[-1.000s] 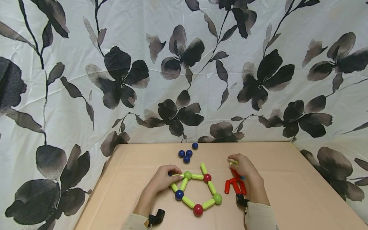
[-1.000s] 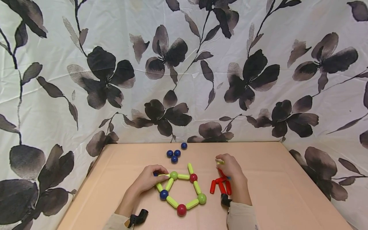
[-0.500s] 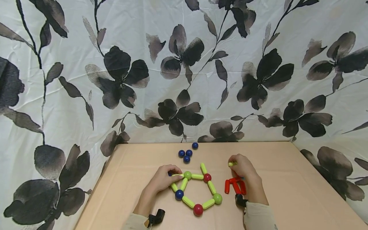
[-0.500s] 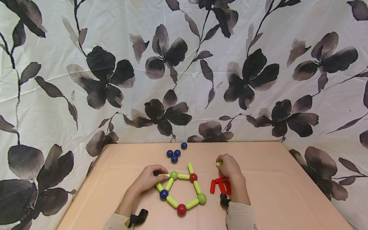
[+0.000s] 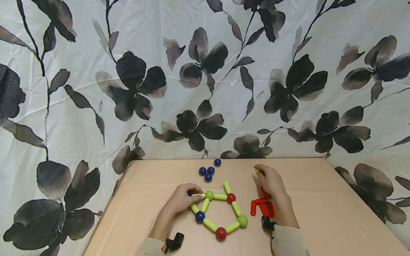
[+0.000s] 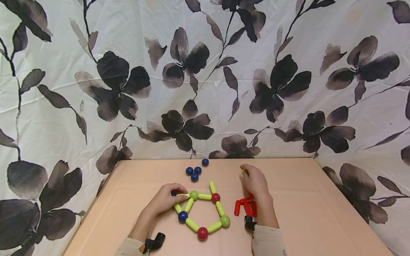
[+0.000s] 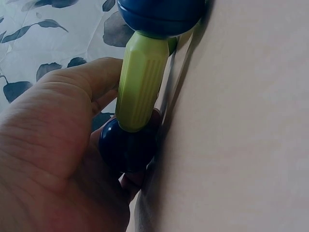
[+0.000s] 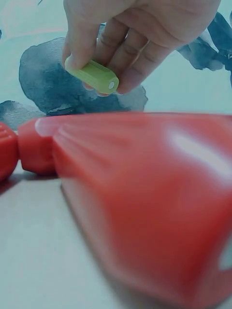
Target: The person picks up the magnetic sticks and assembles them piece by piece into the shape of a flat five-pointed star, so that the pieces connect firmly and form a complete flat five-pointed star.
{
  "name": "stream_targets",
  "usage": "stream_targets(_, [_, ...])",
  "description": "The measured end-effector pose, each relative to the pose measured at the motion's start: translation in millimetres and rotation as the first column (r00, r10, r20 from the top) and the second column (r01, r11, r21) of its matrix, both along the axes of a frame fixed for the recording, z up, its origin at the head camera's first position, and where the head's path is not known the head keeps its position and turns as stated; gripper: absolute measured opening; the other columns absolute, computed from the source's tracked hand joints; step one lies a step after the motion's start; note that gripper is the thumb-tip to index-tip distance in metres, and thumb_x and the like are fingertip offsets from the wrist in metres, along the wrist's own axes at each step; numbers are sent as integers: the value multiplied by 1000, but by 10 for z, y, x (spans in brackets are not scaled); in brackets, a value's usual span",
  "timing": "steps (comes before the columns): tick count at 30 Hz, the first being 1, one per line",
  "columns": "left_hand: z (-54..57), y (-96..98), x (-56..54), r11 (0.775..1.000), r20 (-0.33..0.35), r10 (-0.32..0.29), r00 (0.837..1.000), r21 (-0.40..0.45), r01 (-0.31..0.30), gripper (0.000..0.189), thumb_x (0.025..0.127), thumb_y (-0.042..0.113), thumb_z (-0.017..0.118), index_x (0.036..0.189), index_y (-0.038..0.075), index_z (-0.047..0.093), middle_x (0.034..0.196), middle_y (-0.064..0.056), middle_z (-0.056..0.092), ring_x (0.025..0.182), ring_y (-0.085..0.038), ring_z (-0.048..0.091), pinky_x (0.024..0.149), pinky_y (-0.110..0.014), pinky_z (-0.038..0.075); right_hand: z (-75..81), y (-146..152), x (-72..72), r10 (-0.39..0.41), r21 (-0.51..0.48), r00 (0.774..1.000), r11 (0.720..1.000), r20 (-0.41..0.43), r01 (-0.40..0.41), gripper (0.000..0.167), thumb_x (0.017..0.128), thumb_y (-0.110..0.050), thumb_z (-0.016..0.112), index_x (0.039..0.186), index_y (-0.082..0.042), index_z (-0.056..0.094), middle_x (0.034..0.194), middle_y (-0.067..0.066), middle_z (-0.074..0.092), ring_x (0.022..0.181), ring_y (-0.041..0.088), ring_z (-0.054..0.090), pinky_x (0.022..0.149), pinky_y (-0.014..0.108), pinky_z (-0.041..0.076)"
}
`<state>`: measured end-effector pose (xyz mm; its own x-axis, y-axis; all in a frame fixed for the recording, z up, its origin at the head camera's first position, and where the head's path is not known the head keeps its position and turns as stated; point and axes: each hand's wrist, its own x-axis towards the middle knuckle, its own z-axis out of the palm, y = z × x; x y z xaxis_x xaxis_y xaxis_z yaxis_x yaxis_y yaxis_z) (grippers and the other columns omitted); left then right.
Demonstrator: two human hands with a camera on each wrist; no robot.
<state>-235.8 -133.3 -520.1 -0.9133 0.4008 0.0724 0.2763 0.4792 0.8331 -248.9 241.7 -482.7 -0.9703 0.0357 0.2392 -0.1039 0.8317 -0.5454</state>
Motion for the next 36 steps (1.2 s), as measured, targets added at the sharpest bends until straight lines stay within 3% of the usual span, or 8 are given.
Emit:
stream_targets(4, [11,2,0,1000,1,-2,1000,2,2,5,95,27,77,99,25,78,97,14,73,98,-11,65,94,-38,50,49,-47,1,-1,-27,999,1000,-46,0,27,101,-11,67,128,-8,69,112,17,74,97,33,68,88,51,57])
stream_targets(8, [9,4,0,1000,1,-3,1000,4,3,5,95,27,77,100,24,78,98,13,73,98,-12,64,94,-38,50,139,-187,7,22,-127,996,991,-88,-33,25,99,-13,70,124,-8,69,108,14,74,95,30,71,82,43,59])
stream_targets(11, [6,4,-1,1000,1,-2,1000,5,2,5,95,27,77,99,25,78,97,13,73,98,-11,64,94,-37,50,212,-362,13,65,-235,993,968,-101,-87,23,97,-13,73,120,-9,70,108,12,73,95,29,72,80,36,60])
stream_targets(17, [1,5,-1,1000,0,-3,1000,7,3,5,95,28,78,99,25,78,96,14,73,97,-11,64,93,-36,50,264,-722,36,192,-333,979,920,-72,-205,18,94,-14,78,112,-12,73,100,4,73,86,18,67,76,23,56])
stream_targets(22, [-3,8,2,1000,4,-4,1000,7,4,4,95,27,78,99,25,78,96,14,73,97,-11,64,93,-36,50,269,-884,66,292,-398,957,878,-1,-268,17,93,-8,78,109,-9,72,97,3,73,83,16,68,76,24,57])
stream_targets(30, [-28,6,-4,1000,-14,-3,1000,-11,3,4,94,28,78,98,27,78,96,15,72,97,-10,65,91,-34,50,311,-957,122,398,-385,913,859,85,-338,17,93,-5,77,108,-4,70,97,3,71,89,17,67,80,24,57])
stream_targets(36, [-35,5,-16,1000,-6,1,1000,1,-1,4,95,30,78,98,29,78,97,14,73,99,-11,65,93,-39,50,299,-1097,133,454,-526,884,783,115,-333,17,95,-6,75,110,-4,68,98,9,74,90,30,73,81,36,62])
